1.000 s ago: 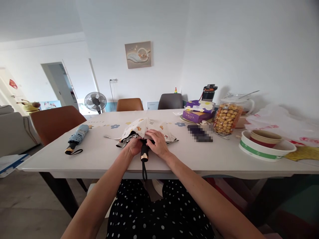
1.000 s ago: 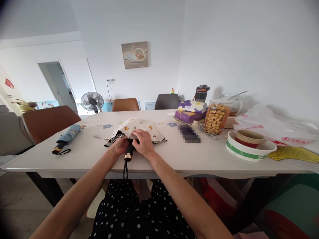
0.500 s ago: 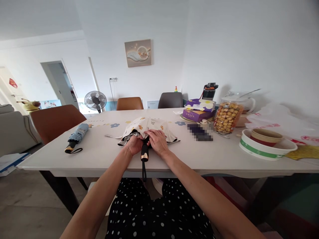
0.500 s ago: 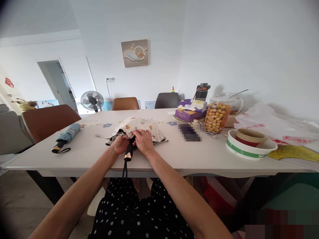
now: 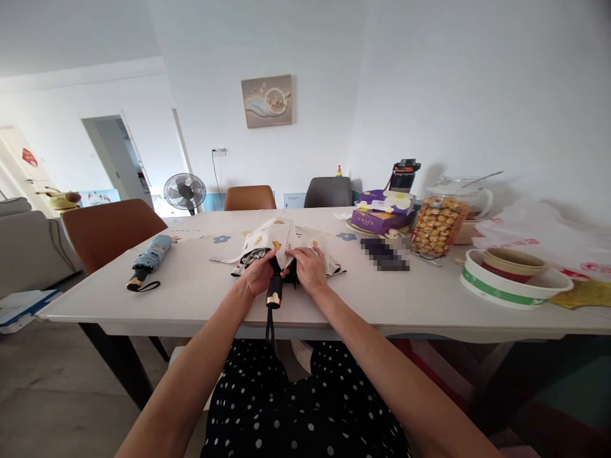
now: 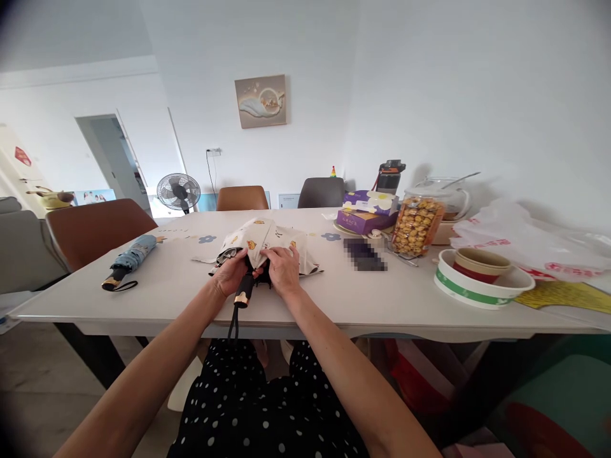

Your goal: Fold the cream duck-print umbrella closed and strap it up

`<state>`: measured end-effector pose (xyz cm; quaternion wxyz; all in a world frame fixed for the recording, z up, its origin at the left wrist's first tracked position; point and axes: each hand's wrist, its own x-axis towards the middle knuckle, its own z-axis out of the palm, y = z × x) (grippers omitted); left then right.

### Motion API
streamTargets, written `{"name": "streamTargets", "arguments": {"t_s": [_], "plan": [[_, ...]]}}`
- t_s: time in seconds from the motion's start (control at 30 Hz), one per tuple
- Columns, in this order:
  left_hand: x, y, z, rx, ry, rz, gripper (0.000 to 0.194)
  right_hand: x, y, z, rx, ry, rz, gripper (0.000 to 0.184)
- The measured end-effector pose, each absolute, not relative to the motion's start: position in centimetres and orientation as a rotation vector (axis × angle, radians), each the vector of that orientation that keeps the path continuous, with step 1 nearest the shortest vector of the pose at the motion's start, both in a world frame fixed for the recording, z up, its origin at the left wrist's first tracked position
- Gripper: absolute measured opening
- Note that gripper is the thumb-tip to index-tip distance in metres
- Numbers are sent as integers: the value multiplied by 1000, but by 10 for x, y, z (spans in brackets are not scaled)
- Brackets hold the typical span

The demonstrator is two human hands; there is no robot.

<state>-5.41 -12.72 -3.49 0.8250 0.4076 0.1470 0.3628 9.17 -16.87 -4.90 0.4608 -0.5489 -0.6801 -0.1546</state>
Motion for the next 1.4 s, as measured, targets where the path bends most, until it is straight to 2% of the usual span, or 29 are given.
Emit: {"name": "streamTargets", "arguments": {"t_s": [0.27,0.5,0.63,0.8,0.97,1.17,1.4], "plan": [[-52,-127,-28,869,459,757,55,95,-168,-49,-1329,-1556,-383,41],[-47,-132,-35,1045,585,765,32,93,-164,-54,-1269,-1721,-352,34],[-47,-128,-38,1038,652,751,18,93,-163,-56,-1194,-1744,-316,38],[-48,-128,-36,988,678,846,19,99,-163,-51,-1149,-1394,-226,38],[-48,-129,-35,914,707,907,20,117,-162,-50,-1248,-938,134,28],[-51,-127,-31,810,546,902,22,144,-159,-55,-1341,-856,351,28],[-62,-128,-24,732,339,843,13,133,-163,-47,-1334,-871,482,31]]}}
